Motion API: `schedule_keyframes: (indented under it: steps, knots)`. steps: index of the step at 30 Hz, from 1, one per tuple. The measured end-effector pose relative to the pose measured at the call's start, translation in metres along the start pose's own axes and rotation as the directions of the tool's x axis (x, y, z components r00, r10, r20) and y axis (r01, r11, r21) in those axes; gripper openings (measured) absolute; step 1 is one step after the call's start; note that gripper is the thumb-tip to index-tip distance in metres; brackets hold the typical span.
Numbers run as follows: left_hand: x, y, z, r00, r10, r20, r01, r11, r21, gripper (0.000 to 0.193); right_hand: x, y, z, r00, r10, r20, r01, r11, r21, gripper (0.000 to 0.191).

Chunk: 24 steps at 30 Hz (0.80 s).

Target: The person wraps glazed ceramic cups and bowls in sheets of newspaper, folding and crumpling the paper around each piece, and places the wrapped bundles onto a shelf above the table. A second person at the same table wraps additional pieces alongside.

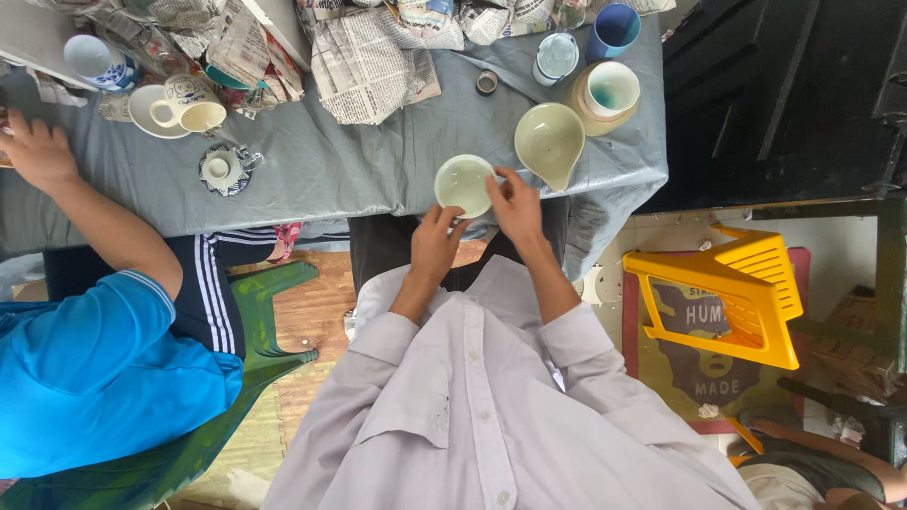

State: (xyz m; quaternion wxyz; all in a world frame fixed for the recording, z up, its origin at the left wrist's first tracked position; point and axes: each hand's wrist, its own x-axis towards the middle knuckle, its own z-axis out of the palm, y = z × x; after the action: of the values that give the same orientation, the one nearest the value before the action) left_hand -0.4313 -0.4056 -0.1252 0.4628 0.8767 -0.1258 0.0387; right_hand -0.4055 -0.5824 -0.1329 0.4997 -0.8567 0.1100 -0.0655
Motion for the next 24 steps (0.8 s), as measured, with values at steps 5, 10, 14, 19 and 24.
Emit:
schedule_keyframes:
  steps: [5, 10, 14, 19, 24]
  knots:
    - [0.026, 0.029, 0.003, 0.971, 0.240, 0.007, -0.235, 0.954, -0.185, 0.048, 0.013, 0.021, -0.066, 0.969, 0.159, -0.188, -0.149, 0.987, 0.068, 0.032]
    - [0.037, -0.009, -0.021, 0.998, -0.025, -0.054, 0.013, 0.978, -0.209, 0.043, 0.041, 0.031, -0.096, 0.944, 0.196, -0.267, -0.186, 0.981, 0.062, 0.029]
    - [0.048, -0.077, -0.063, 0.913, -0.259, -0.315, 0.215, 0.962, -0.167, 0.039, 0.054, 0.041, -0.092, 0.948, 0.179, -0.262, -0.187, 0.982, -0.005, 0.029]
    - [0.068, -0.141, -0.131, 0.767, -0.124, -0.630, 0.272, 0.951, 0.144, 0.060, 0.064, 0.050, -0.080, 0.940, 0.137, -0.311, -0.142, 0.990, 0.007, 0.027]
    - [0.108, -0.162, -0.185, 0.774, -0.211, -0.597, 0.491, 0.796, 0.355, 0.103, 0.067, 0.052, -0.077, 0.943, 0.143, -0.301, -0.175, 0.981, -0.081, 0.028]
